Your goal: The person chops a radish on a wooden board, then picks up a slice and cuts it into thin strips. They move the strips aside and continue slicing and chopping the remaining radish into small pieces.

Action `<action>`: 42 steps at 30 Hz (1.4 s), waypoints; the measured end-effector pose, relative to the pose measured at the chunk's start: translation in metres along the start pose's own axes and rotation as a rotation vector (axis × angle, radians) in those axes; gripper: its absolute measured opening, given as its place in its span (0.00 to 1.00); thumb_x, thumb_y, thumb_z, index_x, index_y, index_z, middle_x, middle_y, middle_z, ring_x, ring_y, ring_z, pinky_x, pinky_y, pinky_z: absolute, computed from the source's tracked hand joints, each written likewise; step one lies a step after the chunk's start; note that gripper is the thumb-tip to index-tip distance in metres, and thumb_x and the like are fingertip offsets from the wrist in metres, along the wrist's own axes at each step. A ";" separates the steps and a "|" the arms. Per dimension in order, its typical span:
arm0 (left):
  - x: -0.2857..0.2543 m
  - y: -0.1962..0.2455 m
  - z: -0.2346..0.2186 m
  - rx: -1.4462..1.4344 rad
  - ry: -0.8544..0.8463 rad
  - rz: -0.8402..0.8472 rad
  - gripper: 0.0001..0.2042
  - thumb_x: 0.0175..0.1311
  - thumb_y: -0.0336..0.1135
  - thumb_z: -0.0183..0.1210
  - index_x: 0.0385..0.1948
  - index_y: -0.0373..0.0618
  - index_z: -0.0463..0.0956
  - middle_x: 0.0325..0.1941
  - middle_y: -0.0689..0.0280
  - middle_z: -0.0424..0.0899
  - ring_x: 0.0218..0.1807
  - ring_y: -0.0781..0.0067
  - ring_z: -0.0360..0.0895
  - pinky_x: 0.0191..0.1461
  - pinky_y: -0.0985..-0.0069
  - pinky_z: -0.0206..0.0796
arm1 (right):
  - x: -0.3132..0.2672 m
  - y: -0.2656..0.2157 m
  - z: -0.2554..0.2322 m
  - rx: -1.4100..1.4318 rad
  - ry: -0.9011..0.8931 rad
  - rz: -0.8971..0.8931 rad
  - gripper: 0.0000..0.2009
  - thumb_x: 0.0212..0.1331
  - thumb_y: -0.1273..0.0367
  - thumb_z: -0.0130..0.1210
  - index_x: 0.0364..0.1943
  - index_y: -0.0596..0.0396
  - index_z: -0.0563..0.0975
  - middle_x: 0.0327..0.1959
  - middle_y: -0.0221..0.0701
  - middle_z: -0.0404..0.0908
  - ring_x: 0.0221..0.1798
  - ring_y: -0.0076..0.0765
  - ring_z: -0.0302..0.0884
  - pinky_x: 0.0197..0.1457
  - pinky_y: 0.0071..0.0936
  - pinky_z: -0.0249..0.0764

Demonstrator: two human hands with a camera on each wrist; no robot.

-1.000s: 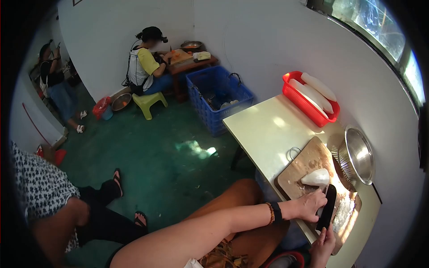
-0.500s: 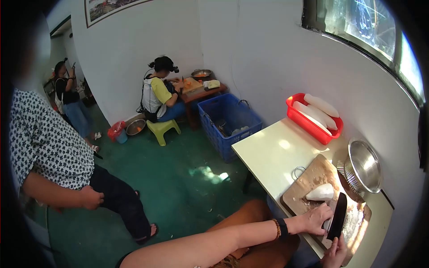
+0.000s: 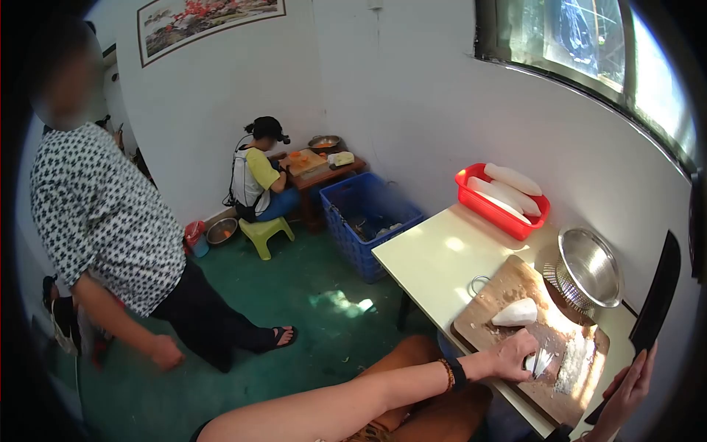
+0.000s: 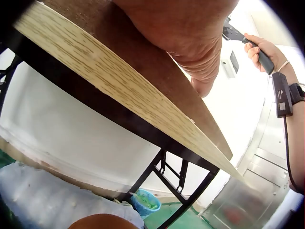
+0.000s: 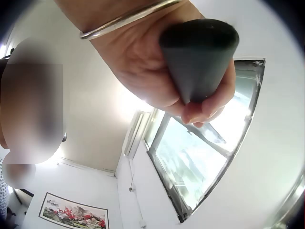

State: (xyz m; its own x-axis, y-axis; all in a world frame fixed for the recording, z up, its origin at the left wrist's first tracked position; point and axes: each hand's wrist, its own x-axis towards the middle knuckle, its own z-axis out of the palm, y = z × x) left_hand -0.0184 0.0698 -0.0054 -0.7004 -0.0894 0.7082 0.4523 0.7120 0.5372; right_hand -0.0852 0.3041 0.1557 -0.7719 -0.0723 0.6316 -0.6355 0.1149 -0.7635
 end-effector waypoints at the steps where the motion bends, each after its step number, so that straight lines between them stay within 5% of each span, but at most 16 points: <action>1: 0.000 0.001 -0.001 0.004 0.015 0.005 0.18 0.37 0.36 0.66 0.27 0.41 0.67 0.30 0.57 0.70 0.38 0.53 0.68 0.43 0.63 0.64 | -0.009 -0.014 0.006 0.016 -0.049 0.057 0.19 0.73 0.63 0.45 0.62 0.58 0.69 0.13 0.20 0.62 0.12 0.12 0.55 0.13 0.16 0.52; 3: 0.000 0.002 -0.001 -0.002 0.031 0.015 0.18 0.37 0.36 0.66 0.26 0.41 0.66 0.30 0.57 0.70 0.38 0.53 0.68 0.43 0.63 0.64 | -0.042 -0.041 0.016 0.035 -0.134 0.184 0.16 0.71 0.64 0.50 0.52 0.63 0.76 0.13 0.21 0.65 0.14 0.15 0.60 0.16 0.17 0.57; 6: 0.002 0.000 -0.002 0.046 0.006 0.052 0.19 0.35 0.38 0.67 0.27 0.42 0.68 0.30 0.57 0.71 0.37 0.52 0.69 0.42 0.64 0.64 | -0.074 -0.012 0.026 0.059 -0.309 0.418 0.14 0.71 0.64 0.49 0.47 0.61 0.78 0.14 0.22 0.65 0.14 0.16 0.59 0.16 0.18 0.55; 8: 0.004 0.004 -0.010 0.086 0.030 0.046 0.19 0.35 0.38 0.67 0.28 0.42 0.69 0.30 0.57 0.72 0.37 0.53 0.70 0.42 0.64 0.65 | -0.094 0.036 0.033 0.104 -0.334 0.460 0.20 0.72 0.64 0.46 0.64 0.58 0.68 0.11 0.18 0.59 0.08 0.13 0.53 0.09 0.17 0.50; 9: 0.003 0.007 -0.007 0.076 0.033 0.043 0.19 0.35 0.38 0.67 0.28 0.42 0.70 0.30 0.57 0.72 0.37 0.53 0.70 0.43 0.64 0.66 | -0.099 0.025 0.039 0.110 -0.316 0.516 0.18 0.72 0.68 0.45 0.63 0.59 0.70 0.13 0.16 0.59 0.11 0.11 0.53 0.13 0.15 0.50; 22: 0.008 0.015 -0.014 0.090 -0.079 -0.013 0.20 0.40 0.38 0.68 0.37 0.41 0.75 0.37 0.57 0.79 0.41 0.54 0.74 0.48 0.64 0.70 | -0.112 -0.011 0.029 -0.022 -0.345 0.612 0.18 0.71 0.69 0.46 0.63 0.57 0.70 0.14 0.18 0.62 0.14 0.12 0.58 0.15 0.16 0.57; 42: 0.002 0.010 -0.004 0.058 -0.008 -0.066 0.23 0.36 0.34 0.65 0.38 0.37 0.73 0.38 0.54 0.75 0.44 0.50 0.71 0.51 0.63 0.68 | -0.124 0.035 0.046 0.016 -0.422 0.553 0.21 0.72 0.63 0.46 0.65 0.59 0.67 0.12 0.20 0.62 0.09 0.13 0.55 0.11 0.15 0.51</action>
State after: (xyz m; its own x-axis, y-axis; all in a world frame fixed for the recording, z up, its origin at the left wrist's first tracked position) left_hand -0.0129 0.0734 0.0033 -0.7321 -0.1326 0.6682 0.3721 0.7437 0.5553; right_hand -0.0127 0.2713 0.0447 -0.9211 -0.3865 0.0460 -0.1450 0.2310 -0.9621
